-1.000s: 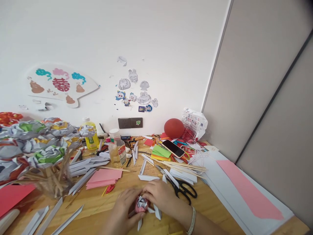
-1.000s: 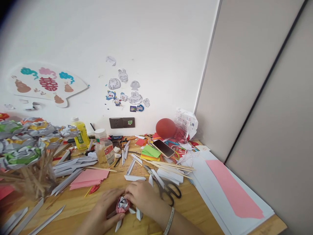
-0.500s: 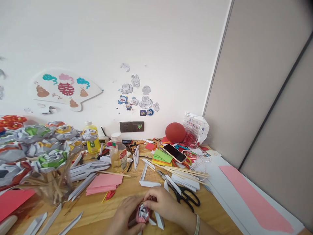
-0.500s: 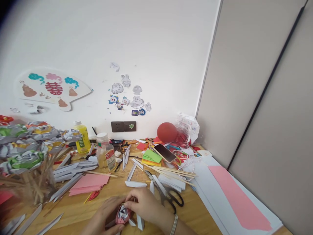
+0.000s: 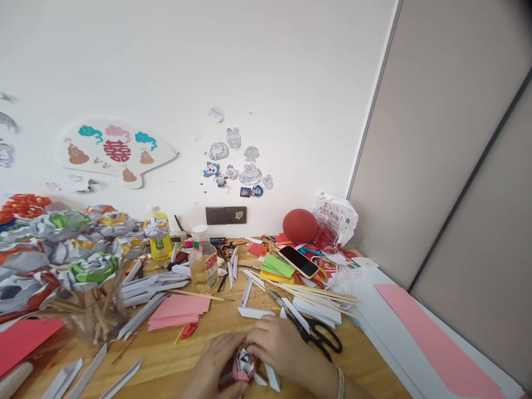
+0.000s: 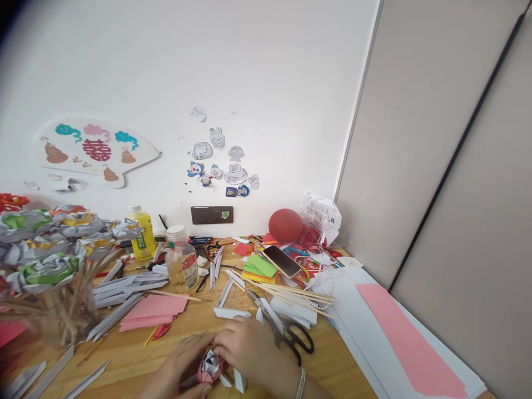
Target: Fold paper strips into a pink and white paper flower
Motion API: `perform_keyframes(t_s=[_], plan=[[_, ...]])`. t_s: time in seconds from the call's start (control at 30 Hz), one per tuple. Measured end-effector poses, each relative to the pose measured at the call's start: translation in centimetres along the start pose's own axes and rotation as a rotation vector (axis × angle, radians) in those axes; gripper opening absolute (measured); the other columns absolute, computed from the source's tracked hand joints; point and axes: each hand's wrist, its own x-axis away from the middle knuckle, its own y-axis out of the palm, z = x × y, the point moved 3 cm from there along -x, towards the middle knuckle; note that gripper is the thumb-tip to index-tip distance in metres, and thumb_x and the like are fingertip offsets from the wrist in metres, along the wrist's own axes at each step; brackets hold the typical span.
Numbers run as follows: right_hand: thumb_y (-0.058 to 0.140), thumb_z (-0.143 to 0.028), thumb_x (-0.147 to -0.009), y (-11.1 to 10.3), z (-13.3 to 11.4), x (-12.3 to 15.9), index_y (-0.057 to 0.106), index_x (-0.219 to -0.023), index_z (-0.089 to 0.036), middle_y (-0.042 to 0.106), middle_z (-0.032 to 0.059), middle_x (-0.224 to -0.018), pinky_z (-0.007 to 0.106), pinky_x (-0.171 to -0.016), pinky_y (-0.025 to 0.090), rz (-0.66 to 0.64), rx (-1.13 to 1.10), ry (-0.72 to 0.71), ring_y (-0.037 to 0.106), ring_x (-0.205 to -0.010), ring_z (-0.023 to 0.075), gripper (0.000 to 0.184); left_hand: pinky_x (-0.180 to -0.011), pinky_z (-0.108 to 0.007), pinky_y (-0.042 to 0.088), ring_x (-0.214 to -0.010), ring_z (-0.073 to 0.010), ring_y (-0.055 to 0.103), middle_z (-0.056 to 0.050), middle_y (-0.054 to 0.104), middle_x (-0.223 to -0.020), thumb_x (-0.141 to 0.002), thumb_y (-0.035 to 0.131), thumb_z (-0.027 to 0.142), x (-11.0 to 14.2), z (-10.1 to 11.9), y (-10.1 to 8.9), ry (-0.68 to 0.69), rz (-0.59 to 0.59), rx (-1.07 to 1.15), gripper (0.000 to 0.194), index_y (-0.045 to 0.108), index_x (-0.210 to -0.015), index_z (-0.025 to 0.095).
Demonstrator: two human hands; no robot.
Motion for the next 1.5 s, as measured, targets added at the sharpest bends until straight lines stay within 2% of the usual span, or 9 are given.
perform_keyframes(t_s=[0.1, 0.23, 0.4, 0.57, 0.8, 0.9, 1.1, 1.33, 1.5], plan=[[0.053, -0.025, -0.088, -0.1, -0.2, 0.1, 0.058, -0.081, -0.019, 0.064, -0.0004, -0.08, 0.025, -0.065, 0.04, 0.007, 0.1, -0.048, 0.055, -0.073, 0.0158, 0.01, -0.085, -0.039, 0.053, -0.098, -0.0283, 0.063, -0.009, 0.068, -0.11, -0.061, 0.076, 0.022, 0.1, -0.3, 0.1, 0.023, 0.025, -0.011, 0.064, 0.053, -0.12, 0.026], [0.05, -0.025, -0.089, 0.1, -0.5, 0.1, 0.055, -0.074, -0.019, 0.062, 0.0007, -0.076, 0.025, -0.063, 0.04, 0.001, 0.145, -0.024, 0.054, -0.072, 0.0161, 0.017, -0.086, -0.038, 0.052, -0.099, -0.028, 0.063, -0.008, 0.067, -0.111, -0.063, 0.074, 0.025, 0.4, -1.0, 0.7, 0.041, 0.035, 0.002, 0.063, 0.051, -0.122, 0.028], [0.048, -0.024, -0.09, 0.6, -0.3, 0.1, 0.058, -0.079, -0.019, 0.064, -0.0001, -0.079, 0.024, -0.068, 0.041, -0.005, 0.028, 0.122, 0.058, -0.075, 0.0147, 0.016, -0.088, -0.04, 0.05, -0.103, -0.0291, 0.06, -0.01, 0.065, -0.115, -0.066, 0.072, 0.03, 0.8, -2.1, 1.5, 0.027, 0.03, 0.024, 0.064, 0.049, -0.125, 0.028], [0.051, -0.023, -0.09, 0.9, 0.0, 0.2, 0.06, -0.091, -0.02, 0.068, -0.0011, -0.088, 0.023, -0.072, 0.041, 0.033, -0.111, 0.18, 0.061, -0.083, 0.0141, 0.01, -0.088, -0.04, 0.05, -0.102, -0.0284, 0.061, -0.009, 0.065, -0.115, -0.065, 0.074, 0.027, 0.6, -1.5, 0.9, 0.014, 0.047, 0.021, 0.069, 0.046, -0.128, 0.029], [0.049, -0.024, -0.092, 0.9, 0.1, 0.3, 0.059, -0.083, -0.018, 0.065, 0.001, -0.078, 0.025, -0.065, 0.041, 0.016, 0.102, -0.099, 0.056, -0.073, 0.0154, 0.015, -0.087, -0.039, 0.051, -0.101, -0.028, 0.062, -0.009, 0.066, -0.115, -0.063, 0.076, 0.025, 0.2, -0.5, 0.1, 0.037, 0.008, -0.005, 0.067, 0.049, -0.124, 0.028], [0.047, -0.022, -0.093, 0.4, -0.1, 0.4, 0.057, -0.086, -0.018, 0.063, 0.0013, -0.081, 0.024, -0.065, 0.041, -0.01, 0.112, -0.133, 0.054, -0.075, 0.0152, 0.013, -0.088, -0.039, 0.051, -0.102, -0.0281, 0.062, -0.01, 0.066, -0.114, -0.064, 0.075, 0.024, 0.2, -0.6, 0.2, 0.026, -0.003, -0.011, 0.065, 0.049, -0.124, 0.028], [0.051, -0.026, -0.089, -0.7, -0.2, 0.5, 0.056, -0.083, -0.018, 0.062, 0.001, -0.084, 0.026, -0.069, 0.04, -0.016, 0.04, -0.019, 0.053, -0.079, 0.0163, 0.011, -0.089, -0.041, 0.05, -0.102, -0.0287, 0.061, -0.009, 0.066, -0.114, -0.065, 0.075, 0.026, 0.2, -0.4, 0.3, 0.018, -0.022, -0.002, 0.063, 0.051, -0.123, 0.027], [0.06, -0.033, -0.085, -1.1, -0.1, 0.3, 0.058, -0.075, -0.018, 0.063, 0.0, -0.077, 0.023, -0.065, 0.038, -0.051, -0.031, 0.098, 0.056, -0.074, 0.0146, 0.018, -0.09, -0.043, 0.048, -0.104, -0.0287, 0.059, -0.009, 0.064, -0.116, -0.069, 0.072, 0.027, 0.0, -0.2, 0.1, -0.016, -0.089, -0.005, 0.058, 0.05, -0.123, 0.028], [0.062, -0.025, -0.083, -0.8, -0.1, 0.5, 0.06, -0.082, -0.02, 0.065, -0.0026, -0.081, 0.021, -0.067, 0.038, -0.019, -0.13, 0.202, 0.058, -0.078, 0.0132, 0.005, -0.089, -0.04, 0.048, -0.104, -0.0275, 0.058, -0.008, 0.063, -0.116, -0.071, 0.071, 0.029, 0.0, 0.1, 0.1, 0.011, -0.097, 0.02, 0.059, 0.048, -0.125, 0.028]])
